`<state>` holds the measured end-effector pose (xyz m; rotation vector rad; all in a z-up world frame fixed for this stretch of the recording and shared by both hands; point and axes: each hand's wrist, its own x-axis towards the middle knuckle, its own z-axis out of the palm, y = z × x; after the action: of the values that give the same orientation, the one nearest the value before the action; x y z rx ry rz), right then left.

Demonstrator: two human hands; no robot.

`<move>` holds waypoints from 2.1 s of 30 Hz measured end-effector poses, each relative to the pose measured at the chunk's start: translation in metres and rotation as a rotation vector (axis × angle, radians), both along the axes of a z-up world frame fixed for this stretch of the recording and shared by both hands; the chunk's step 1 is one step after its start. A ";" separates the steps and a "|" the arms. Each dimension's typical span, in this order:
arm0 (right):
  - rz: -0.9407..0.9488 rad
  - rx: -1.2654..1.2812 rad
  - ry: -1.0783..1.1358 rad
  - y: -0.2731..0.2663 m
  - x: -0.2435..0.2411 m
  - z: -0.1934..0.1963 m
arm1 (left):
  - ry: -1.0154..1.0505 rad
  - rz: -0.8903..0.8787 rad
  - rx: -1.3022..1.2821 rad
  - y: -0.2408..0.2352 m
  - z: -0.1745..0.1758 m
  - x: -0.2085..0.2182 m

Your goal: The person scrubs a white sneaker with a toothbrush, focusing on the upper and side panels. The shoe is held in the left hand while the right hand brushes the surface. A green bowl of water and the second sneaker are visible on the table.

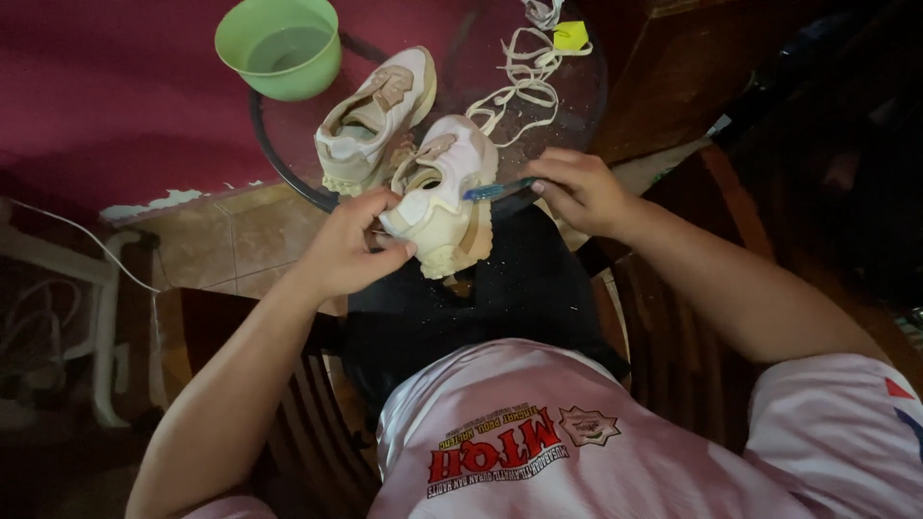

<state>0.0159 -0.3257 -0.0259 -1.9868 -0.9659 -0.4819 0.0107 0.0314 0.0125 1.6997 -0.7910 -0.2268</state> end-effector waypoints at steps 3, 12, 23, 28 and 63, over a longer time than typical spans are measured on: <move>-0.021 0.002 -0.017 -0.012 0.008 -0.007 | 0.002 0.005 0.009 0.001 -0.004 0.003; -0.010 0.065 0.035 0.002 0.004 -0.007 | -0.002 -0.006 0.006 0.001 -0.007 0.004; -0.066 0.058 0.016 0.005 -0.001 -0.002 | 0.015 0.004 0.013 0.004 -0.012 0.008; -0.073 0.050 -0.011 -0.002 0.004 -0.008 | 0.033 0.002 0.011 0.003 -0.009 0.007; -0.326 -0.149 0.074 -0.014 0.001 -0.004 | 0.086 -0.025 -0.053 0.009 -0.012 0.011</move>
<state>0.0166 -0.3395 -0.0302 -2.2949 -0.6493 -0.5220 0.0215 0.0400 0.0001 1.6208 -0.7485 -0.2914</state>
